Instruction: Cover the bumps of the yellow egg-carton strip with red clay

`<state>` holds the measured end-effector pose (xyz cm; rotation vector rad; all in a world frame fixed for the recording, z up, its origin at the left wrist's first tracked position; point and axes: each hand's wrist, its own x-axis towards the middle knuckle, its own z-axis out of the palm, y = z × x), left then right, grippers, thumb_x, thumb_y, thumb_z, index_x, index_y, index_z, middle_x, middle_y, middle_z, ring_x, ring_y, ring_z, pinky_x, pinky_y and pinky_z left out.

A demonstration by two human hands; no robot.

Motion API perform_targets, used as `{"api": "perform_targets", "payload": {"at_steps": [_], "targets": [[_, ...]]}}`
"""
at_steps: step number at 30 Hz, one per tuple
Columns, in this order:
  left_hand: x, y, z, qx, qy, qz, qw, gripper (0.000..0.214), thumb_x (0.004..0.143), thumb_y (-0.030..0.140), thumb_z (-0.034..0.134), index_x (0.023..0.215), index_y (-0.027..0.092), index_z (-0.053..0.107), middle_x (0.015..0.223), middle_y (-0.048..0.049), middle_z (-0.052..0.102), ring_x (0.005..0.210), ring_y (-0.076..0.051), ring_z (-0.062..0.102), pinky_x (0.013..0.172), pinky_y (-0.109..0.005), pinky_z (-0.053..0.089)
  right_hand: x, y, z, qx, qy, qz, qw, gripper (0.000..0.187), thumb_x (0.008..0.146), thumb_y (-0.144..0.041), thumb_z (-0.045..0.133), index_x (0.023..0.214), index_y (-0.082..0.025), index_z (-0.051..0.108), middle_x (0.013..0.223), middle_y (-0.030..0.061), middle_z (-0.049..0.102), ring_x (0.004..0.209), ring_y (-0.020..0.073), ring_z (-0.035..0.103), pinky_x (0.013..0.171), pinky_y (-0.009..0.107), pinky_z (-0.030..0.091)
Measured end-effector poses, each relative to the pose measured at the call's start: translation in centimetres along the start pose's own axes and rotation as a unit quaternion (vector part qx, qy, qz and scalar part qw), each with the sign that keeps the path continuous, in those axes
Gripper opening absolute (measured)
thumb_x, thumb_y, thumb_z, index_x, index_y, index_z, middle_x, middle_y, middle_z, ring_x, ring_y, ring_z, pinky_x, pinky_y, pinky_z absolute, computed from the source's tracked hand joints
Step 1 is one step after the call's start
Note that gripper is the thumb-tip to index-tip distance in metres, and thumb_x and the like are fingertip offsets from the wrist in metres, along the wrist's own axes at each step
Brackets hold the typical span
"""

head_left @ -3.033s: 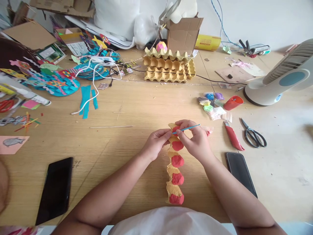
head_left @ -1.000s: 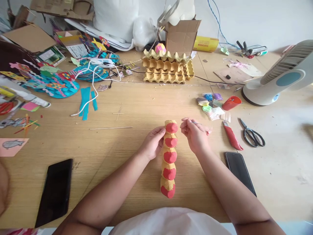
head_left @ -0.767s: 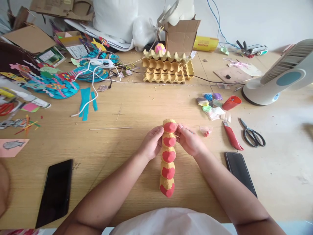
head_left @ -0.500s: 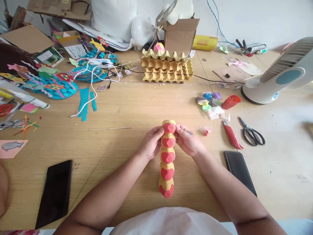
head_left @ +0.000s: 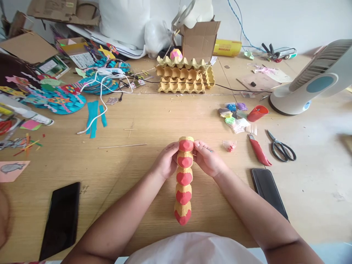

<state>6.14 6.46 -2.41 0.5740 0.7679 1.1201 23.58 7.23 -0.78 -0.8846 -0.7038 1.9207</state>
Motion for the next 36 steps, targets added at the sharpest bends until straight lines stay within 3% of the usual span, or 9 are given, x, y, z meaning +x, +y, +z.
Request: {"api": "perform_targets", "payload": {"at_steps": [4,9,13,19,24,27,30,32,36], "targets": [[0.1,0.2,0.2,0.000,-0.016,-0.012,1.000,0.039,0.090,0.053,0.081,0.110,0.020,0.084,0.111,-0.0098,0.083,0.109,-0.028,0.075,0.094,-0.036,0.060,0.3,0.2,-0.4,0.004,0.004,0.001,1.000,0.040,0.079,-0.058,0.093,0.087,-0.025,0.071,0.091,0.0001,0.069,0.089,0.0192,0.061,0.083,0.033,0.051],[0.2,0.5,0.2,0.020,0.033,0.016,0.999,0.043,0.088,0.054,0.084,0.109,0.017,0.084,0.109,-0.0108,0.083,0.096,-0.023,0.075,0.079,-0.030,0.059,0.6,-0.1,-0.9,-0.012,0.018,-0.012,1.000,0.043,0.075,-0.054,0.097,0.083,-0.024,0.068,0.083,-0.0024,0.064,0.081,0.0160,0.057,0.077,0.029,0.048],[0.0,0.7,0.3,0.082,0.050,0.044,0.994,0.042,0.087,0.047,0.085,0.118,0.019,0.080,0.118,-0.0099,0.082,0.101,-0.023,0.075,0.084,-0.032,0.059,0.9,-0.5,-1.1,-0.032,0.040,-0.019,0.999,0.046,0.072,-0.057,0.097,0.085,-0.023,0.069,0.081,-0.0028,0.062,0.079,0.0153,0.057,0.076,0.028,0.048],[0.4,0.1,-0.5,0.211,0.104,0.097,0.967,0.039,0.087,0.032,0.082,0.123,0.020,0.073,0.101,-0.0051,0.080,0.095,-0.020,0.074,0.087,-0.032,0.056,1.3,-0.9,-1.5,-0.138,0.072,-0.051,0.987,0.040,0.081,-0.059,0.089,0.081,-0.022,0.074,0.081,0.0005,0.068,0.080,0.0166,0.061,0.078,0.031,0.052],[0.8,-0.1,-1.6,0.296,0.129,0.102,0.941,0.040,0.086,0.031,0.081,0.123,0.021,0.068,0.099,-0.0061,0.081,0.091,-0.022,0.074,0.085,-0.034,0.055,1.7,-0.5,-2.2,-0.213,0.091,-0.059,0.971,0.022,0.084,-0.039,0.084,0.098,-0.023,0.083,0.092,0.0031,0.079,0.086,0.0194,0.069,0.086,0.035,0.056],[0.6,0.1,-1.8,0.402,0.139,0.137,0.895,0.039,0.088,0.025,0.077,0.126,0.024,0.066,0.099,-0.0065,0.083,0.089,-0.024,0.074,0.085,-0.036,0.053,1.9,-0.2,-2.5,-0.372,0.099,-0.111,0.916,0.019,0.087,-0.023,0.075,0.104,-0.022,0.084,0.092,0.0027,0.080,0.083,0.0197,0.068,0.086,0.035,0.054],[0.3,0.3,-1.9,0.507,0.153,0.156,0.834,0.035,0.091,0.022,0.073,0.124,0.027,0.065,0.103,-0.0059,0.083,0.085,-0.025,0.073,0.078,-0.036,0.049,2.1,0.1,-2.4,-0.556,0.095,-0.163,0.809,0.024,0.090,-0.014,0.070,0.108,-0.021,0.085,0.091,0.0045,0.079,0.084,0.0207,0.066,0.085,0.034,0.050],[0.1,0.4,-2.0,0.558,0.162,0.171,0.796,0.033,0.091,0.022,0.073,0.122,0.029,0.065,0.105,-0.0058,0.083,0.085,-0.026,0.073,0.075,-0.036,0.048,2.1,0.1,-2.2,-0.632,0.080,-0.171,0.752,0.024,0.096,-0.016,0.069,0.114,-0.020,0.084,0.095,0.0074,0.078,0.090,0.0226,0.068,0.086,0.034,0.049],[0.1,0.4,-2.4,0.610,0.156,0.165,0.759,0.029,0.094,0.026,0.070,0.122,0.029,0.063,0.112,-0.0071,0.084,0.086,-0.027,0.074,0.073,-0.036,0.046,2.0,-0.1,-1.5,-0.702,0.069,-0.153,0.692,0.025,0.105,-0.022,0.064,0.121,-0.019,0.082,0.107,0.0124,0.078,0.100,0.0258,0.070,0.090,0.035,0.049]]}}
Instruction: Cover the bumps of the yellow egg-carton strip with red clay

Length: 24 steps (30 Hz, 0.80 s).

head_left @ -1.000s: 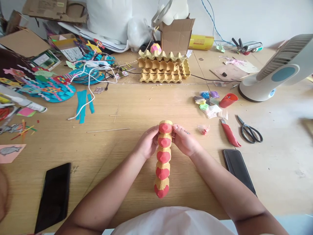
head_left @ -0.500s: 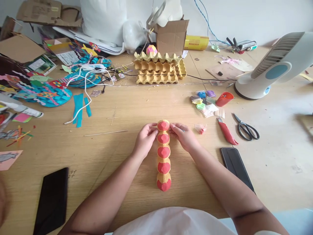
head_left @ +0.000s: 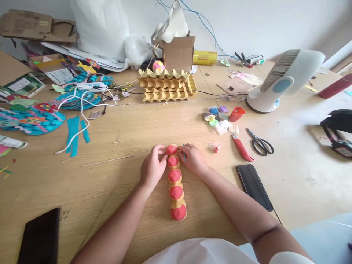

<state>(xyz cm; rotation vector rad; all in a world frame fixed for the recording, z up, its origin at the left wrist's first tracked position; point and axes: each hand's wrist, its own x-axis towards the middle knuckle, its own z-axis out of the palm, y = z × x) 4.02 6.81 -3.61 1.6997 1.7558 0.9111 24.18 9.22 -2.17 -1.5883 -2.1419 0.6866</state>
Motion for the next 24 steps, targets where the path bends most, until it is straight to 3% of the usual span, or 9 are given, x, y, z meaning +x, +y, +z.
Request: {"api": "perform_targets", "payload": {"at_steps": [6,10,14,16,18,21,24], "targets": [[0.1,-0.8,0.2,0.038,0.026,0.017,0.999,0.029,0.094,0.020,0.063,0.122,0.027,0.062,0.111,-0.0074,0.081,0.092,-0.028,0.074,0.078,-0.039,0.050,-0.9,-1.4,-1.2,-0.068,-0.010,0.007,0.998,0.029,0.113,-0.027,0.052,0.121,-0.020,0.079,0.113,0.0165,0.079,0.105,0.0290,0.071,0.088,0.037,0.048],[0.2,-0.8,0.2,0.018,0.064,0.022,0.998,0.027,0.091,0.018,0.061,0.117,0.026,0.062,0.111,-0.0077,0.077,0.093,-0.027,0.072,0.080,-0.039,0.051,-2.4,-1.7,-4.3,-0.127,0.008,0.047,0.991,0.028,0.111,-0.022,0.049,0.106,-0.022,0.076,0.092,0.0144,0.078,0.084,0.0275,0.069,0.075,0.037,0.042],[0.2,-0.3,0.2,-0.018,0.100,0.022,0.995,0.019,0.092,0.026,0.065,0.111,0.026,0.060,0.105,-0.0058,0.073,0.083,-0.024,0.065,0.076,-0.038,0.050,-3.3,1.0,-8.9,-0.211,0.063,0.171,0.960,0.027,0.103,-0.039,0.068,0.083,-0.022,0.072,0.085,0.0154,0.076,0.085,0.0306,0.070,0.073,0.039,0.042],[0.1,0.0,0.4,-0.034,0.110,0.030,0.993,0.018,0.092,0.026,0.065,0.109,0.026,0.060,0.102,-0.0047,0.071,0.079,-0.022,0.061,0.076,-0.037,0.050,-3.3,3.0,-10.6,-0.239,0.024,0.271,0.932,0.035,0.098,-0.046,0.074,0.074,-0.021,0.071,0.079,0.0168,0.074,0.083,0.0330,0.070,0.069,0.039,0.042],[-0.1,0.3,0.5,-0.049,0.116,0.036,0.991,0.017,0.092,0.026,0.065,0.108,0.026,0.060,0.102,-0.0042,0.070,0.078,-0.021,0.059,0.077,-0.036,0.050,-3.2,4.7,-11.5,-0.232,-0.032,0.323,0.917,0.034,0.096,-0.044,0.074,0.072,-0.020,0.072,0.077,0.0165,0.074,0.079,0.0323,0.070,0.066,0.038,0.041],[-0.2,0.6,0.5,-0.078,0.131,0.045,0.987,0.016,0.094,0.026,0.066,0.109,0.026,0.061,0.103,-0.0044,0.070,0.080,-0.021,0.059,0.081,-0.036,0.051,-3.1,5.5,-12.0,-0.220,-0.046,0.308,0.925,0.024,0.094,-0.032,0.072,0.072,-0.020,0.073,0.077,0.0133,0.076,0.074,0.0278,0.068,0.062,0.036,0.038],[-0.4,1.5,0.1,-0.121,0.136,0.061,0.981,0.014,0.095,0.028,0.067,0.109,0.026,0.064,0.106,-0.0049,0.071,0.082,-0.021,0.059,0.081,-0.035,0.051,-3.5,3.9,-11.9,-0.206,-0.013,0.253,0.945,0.027,0.099,-0.031,0.061,0.077,-0.022,0.072,0.076,0.0094,0.075,0.072,0.0243,0.064,0.062,0.035,0.034]]}}
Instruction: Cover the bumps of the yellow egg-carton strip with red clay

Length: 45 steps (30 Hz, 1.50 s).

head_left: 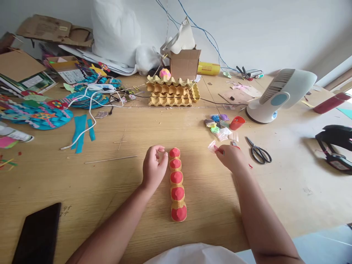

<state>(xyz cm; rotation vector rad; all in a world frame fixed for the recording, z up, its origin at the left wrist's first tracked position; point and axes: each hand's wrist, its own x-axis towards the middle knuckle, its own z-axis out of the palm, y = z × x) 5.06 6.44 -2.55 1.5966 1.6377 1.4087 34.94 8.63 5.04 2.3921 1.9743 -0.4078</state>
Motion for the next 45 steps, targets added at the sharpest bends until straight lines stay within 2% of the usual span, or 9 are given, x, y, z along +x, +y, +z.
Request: {"api": "perform_targets", "payload": {"at_steps": [6,11,17,22,29,35,38,40,45], "targets": [[-0.6,4.2,-1.3,-0.133,-0.093,0.014,0.987,0.013,0.091,0.035,0.081,0.100,0.026,0.081,0.098,-0.0062,0.076,0.080,-0.022,0.060,0.080,-0.035,0.052,-4.5,-5.4,-0.4,0.199,0.102,-0.268,0.937,0.018,0.092,-0.021,0.063,0.075,-0.024,0.059,0.076,0.0053,0.070,0.070,0.0211,0.060,0.068,0.034,0.035],[-1.2,6.0,-2.0,-0.192,-0.117,-0.035,0.974,0.017,0.094,0.042,0.082,0.100,0.026,0.085,0.100,-0.0082,0.083,0.092,-0.028,0.074,0.088,-0.040,0.059,-6.2,-8.2,0.1,0.224,0.088,-0.346,0.907,0.026,0.099,-0.023,0.061,0.074,-0.025,0.056,0.071,0.0045,0.063,0.068,0.0210,0.054,0.067,0.035,0.032],[-0.4,5.6,-2.6,-0.251,-0.122,-0.087,0.956,0.022,0.097,0.044,0.081,0.093,0.024,0.088,0.097,-0.0084,0.085,0.095,-0.030,0.080,0.095,-0.044,0.063,-5.6,-7.3,-0.4,0.285,0.049,-0.404,0.868,0.026,0.100,-0.021,0.063,0.075,-0.025,0.058,0.071,0.0021,0.062,0.067,0.0189,0.053,0.067,0.035,0.036],[-0.4,6.2,-2.7,-0.291,-0.107,-0.119,0.943,0.027,0.096,0.046,0.082,0.091,0.020,0.086,0.088,-0.0070,0.084,0.086,-0.025,0.079,0.085,-0.038,0.064,-5.1,-6.9,-0.5,0.405,-0.046,-0.377,0.832,0.020,0.102,-0.037,0.072,0.088,-0.023,0.070,0.079,0.0010,0.070,0.068,0.0157,0.058,0.065,0.030,0.041],[-0.7,7.1,-3.1,-0.277,-0.109,-0.101,0.949,0.025,0.097,0.044,0.080,0.095,0.020,0.086,0.096,-0.0088,0.086,0.090,-0.026,0.082,0.090,-0.039,0.066,-5.3,-7.4,-0.4,0.439,-0.006,-0.376,0.816,0.028,0.107,-0.042,0.066,0.095,-0.019,0.076,0.081,0.0027,0.073,0.070,0.0140,0.059,0.066,0.029,0.044],[-0.5,6.9,-2.9,-0.291,-0.131,-0.106,0.942,0.027,0.100,0.045,0.077,0.097,0.019,0.086,0.093,-0.0093,0.084,0.085,-0.024,0.079,0.086,-0.039,0.065,-4.6,-7.0,-0.5,0.499,-0.119,-0.333,0.791,0.031,0.100,-0.050,0.075,0.098,-0.019,0.077,0.082,0.0025,0.074,0.072,0.0150,0.062,0.067,0.028,0.048],[-0.7,7.3,-3.0,-0.169,-0.148,-0.009,0.974,0.024,0.100,0.041,0.077,0.090,0.020,0.085,0.087,-0.0074,0.081,0.081,-0.020,0.075,0.080,-0.032,0.060,-5.2,-7.1,-1.0,0.477,-0.090,-0.345,0.803,0.028,0.098,-0.042,0.078,0.114,-0.019,0.077,0.100,0.0062,0.080,0.088,0.0179,0.070,0.078,0.030,0.053],[-0.9,7.5,-3.1,-0.110,-0.158,0.044,0.980,0.020,0.097,0.038,0.080,0.086,0.021,0.084,0.080,-0.0050,0.079,0.072,-0.017,0.070,0.070,-0.028,0.055,-5.6,-7.3,-1.1,0.475,-0.063,-0.347,0.806,0.017,0.101,-0.036,0.073,0.102,-0.019,0.077,0.090,0.0046,0.078,0.083,0.0170,0.069,0.076,0.030,0.053],[-1.1,7.2,-3.1,-0.145,-0.180,-0.011,0.973,0.019,0.100,0.038,0.075,0.099,0.021,0.084,0.092,-0.0058,0.085,0.079,-0.019,0.077,0.071,-0.028,0.058,-6.0,-7.7,-0.6,0.529,-0.033,-0.311,0.789,0.024,0.104,-0.038,0.068,0.088,-0.020,0.070,0.074,0.0008,0.070,0.065,0.0139,0.063,0.063,0.028,0.052]]}}
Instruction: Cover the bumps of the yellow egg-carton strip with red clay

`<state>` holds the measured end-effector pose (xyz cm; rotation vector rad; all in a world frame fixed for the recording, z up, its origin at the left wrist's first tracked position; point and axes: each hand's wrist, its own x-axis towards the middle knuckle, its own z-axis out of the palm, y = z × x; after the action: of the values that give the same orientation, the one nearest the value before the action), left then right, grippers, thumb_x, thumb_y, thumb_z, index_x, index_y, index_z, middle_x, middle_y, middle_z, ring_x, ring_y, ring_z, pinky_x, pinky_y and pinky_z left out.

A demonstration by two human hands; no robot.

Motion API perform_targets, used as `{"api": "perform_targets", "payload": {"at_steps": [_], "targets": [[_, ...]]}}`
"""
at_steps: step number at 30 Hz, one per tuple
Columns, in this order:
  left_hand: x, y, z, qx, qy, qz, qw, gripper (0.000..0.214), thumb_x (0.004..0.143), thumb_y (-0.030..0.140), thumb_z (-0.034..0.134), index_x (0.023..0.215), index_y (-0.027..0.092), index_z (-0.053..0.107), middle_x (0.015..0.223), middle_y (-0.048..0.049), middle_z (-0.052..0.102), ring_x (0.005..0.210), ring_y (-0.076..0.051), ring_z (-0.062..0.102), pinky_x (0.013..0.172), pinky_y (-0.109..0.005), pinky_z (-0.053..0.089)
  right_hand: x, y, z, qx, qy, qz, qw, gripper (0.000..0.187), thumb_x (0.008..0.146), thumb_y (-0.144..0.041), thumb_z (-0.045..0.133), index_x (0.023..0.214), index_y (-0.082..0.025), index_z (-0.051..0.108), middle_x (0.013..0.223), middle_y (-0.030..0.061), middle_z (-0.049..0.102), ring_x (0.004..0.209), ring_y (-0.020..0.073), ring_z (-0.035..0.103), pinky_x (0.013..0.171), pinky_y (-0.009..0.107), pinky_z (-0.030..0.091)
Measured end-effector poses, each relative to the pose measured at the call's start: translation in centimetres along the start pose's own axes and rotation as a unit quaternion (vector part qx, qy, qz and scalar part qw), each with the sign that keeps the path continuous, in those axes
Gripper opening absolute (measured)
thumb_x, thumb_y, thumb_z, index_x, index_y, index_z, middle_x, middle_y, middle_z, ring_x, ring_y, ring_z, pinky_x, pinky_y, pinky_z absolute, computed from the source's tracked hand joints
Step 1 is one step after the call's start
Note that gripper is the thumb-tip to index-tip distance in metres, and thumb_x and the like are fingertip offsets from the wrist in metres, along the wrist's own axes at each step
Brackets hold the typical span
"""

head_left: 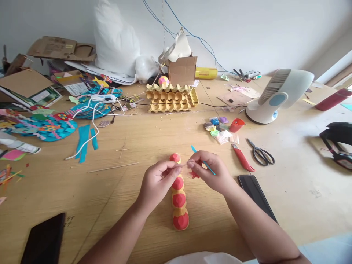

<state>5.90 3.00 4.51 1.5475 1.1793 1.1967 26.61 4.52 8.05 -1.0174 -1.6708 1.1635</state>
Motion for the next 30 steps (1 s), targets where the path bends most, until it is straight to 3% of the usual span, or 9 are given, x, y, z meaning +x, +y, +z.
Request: {"api": "perform_targets", "payload": {"at_steps": [3,6,9,11,13,17,19,24,30], "targets": [[0.1,-0.2,-0.5,0.017,0.008,0.044,0.999,0.018,0.101,0.034,0.073,0.092,0.021,0.083,0.093,-0.0058,0.085,0.086,-0.021,0.078,0.079,-0.031,0.059,-0.1,0.4,0.6,0.007,0.006,-0.008,1.000,0.023,0.101,-0.038,0.073,0.087,-0.020,0.071,0.073,0.0001,0.069,0.065,0.0135,0.062,0.062,0.027,0.052],[0.4,-0.4,-0.8,0.070,0.019,0.087,0.994,0.019,0.100,0.030,0.072,0.086,0.022,0.083,0.088,-0.0048,0.083,0.082,-0.021,0.076,0.077,-0.031,0.058,-0.1,0.7,1.0,0.000,0.007,-0.027,1.000,0.023,0.101,-0.037,0.072,0.086,-0.020,0.071,0.073,0.0011,0.071,0.065,0.0137,0.063,0.062,0.027,0.052],[0.6,-1.0,-0.7,0.065,-0.004,0.041,0.997,0.018,0.101,0.034,0.072,0.094,0.023,0.084,0.090,-0.0049,0.083,0.079,-0.020,0.074,0.073,-0.030,0.058,0.2,0.8,0.0,-0.057,-0.012,-0.023,0.998,0.020,0.101,-0.031,0.069,0.085,-0.020,0.075,0.075,0.0023,0.075,0.067,0.0151,0.067,0.066,0.027,0.052],[0.8,-1.6,-0.5,0.064,0.003,0.026,0.998,0.022,0.095,0.037,0.079,0.111,0.023,0.084,0.097,-0.0052,0.083,0.073,-0.017,0.069,0.070,-0.030,0.057,0.6,0.9,-2.0,-0.106,-0.064,0.020,0.992,0.017,0.100,-0.024,0.067,0.086,-0.021,0.076,0.075,0.0021,0.078,0.066,0.0157,0.070,0.067,0.028,0.052],[0.8,-2.1,-0.2,0.073,0.023,0.032,0.997,0.023,0.095,0.036,0.078,0.113,0.023,0.083,0.093,-0.0041,0.080,0.068,-0.015,0.061,0.066,-0.028,0.053,1.0,1.4,-4.9,-0.218,-0.027,0.067,0.973,0.016,0.097,-0.020,0.065,0.085,-0.022,0.076,0.077,0.0023,0.080,0.068,0.0172,0.071,0.067,0.028,0.049],[1.0,-2.3,-0.2,0.087,0.049,0.037,0.994,0.017,0.099,0.036,0.072,0.104,0.023,0.082,0.085,-0.0029,0.074,0.067,-0.015,0.056,0.063,-0.027,0.049,1.1,3.4,-11.4,-0.446,0.085,0.230,0.861,0.016,0.094,-0.020,0.063,0.084,-0.022,0.075,0.075,0.0039,0.080,0.071,0.0212,0.070,0.064,0.029,0.043],[0.8,-2.0,-0.3,0.081,0.056,0.023,0.995,0.019,0.099,0.038,0.071,0.104,0.023,0.082,0.083,-0.0027,0.073,0.068,-0.015,0.058,0.064,-0.027,0.050,0.8,4.6,-13.9,-0.504,0.119,0.256,0.816,0.015,0.093,-0.020,0.062,0.087,-0.021,0.077,0.086,0.0071,0.083,0.080,0.0233,0.071,0.066,0.030,0.043],[-1.4,-1.9,-1.2,0.080,0.037,-0.024,0.996,0.024,0.098,0.043,0.071,0.101,0.023,0.083,0.078,-0.0019,0.070,0.065,-0.016,0.058,0.060,-0.026,0.050,0.5,6.8,-16.9,-0.523,0.089,0.261,0.806,0.022,0.092,-0.019,0.059,0.092,-0.020,0.081,0.094,0.0085,0.085,0.087,0.0241,0.074,0.072,0.031,0.048],[-5.3,-4.6,-1.8,0.063,0.047,-0.097,0.992,0.033,0.097,0.052,0.073,0.105,0.022,0.083,0.082,-0.0042,0.073,0.073,-0.019,0.065,0.064,-0.026,0.056,2.4,8.7,-18.1,-0.546,0.021,0.256,0.798,0.022,0.093,-0.023,0.062,0.095,-0.022,0.084,0.092,0.0059,0.085,0.086,0.0229,0.075,0.073,0.030,0.049]]}}
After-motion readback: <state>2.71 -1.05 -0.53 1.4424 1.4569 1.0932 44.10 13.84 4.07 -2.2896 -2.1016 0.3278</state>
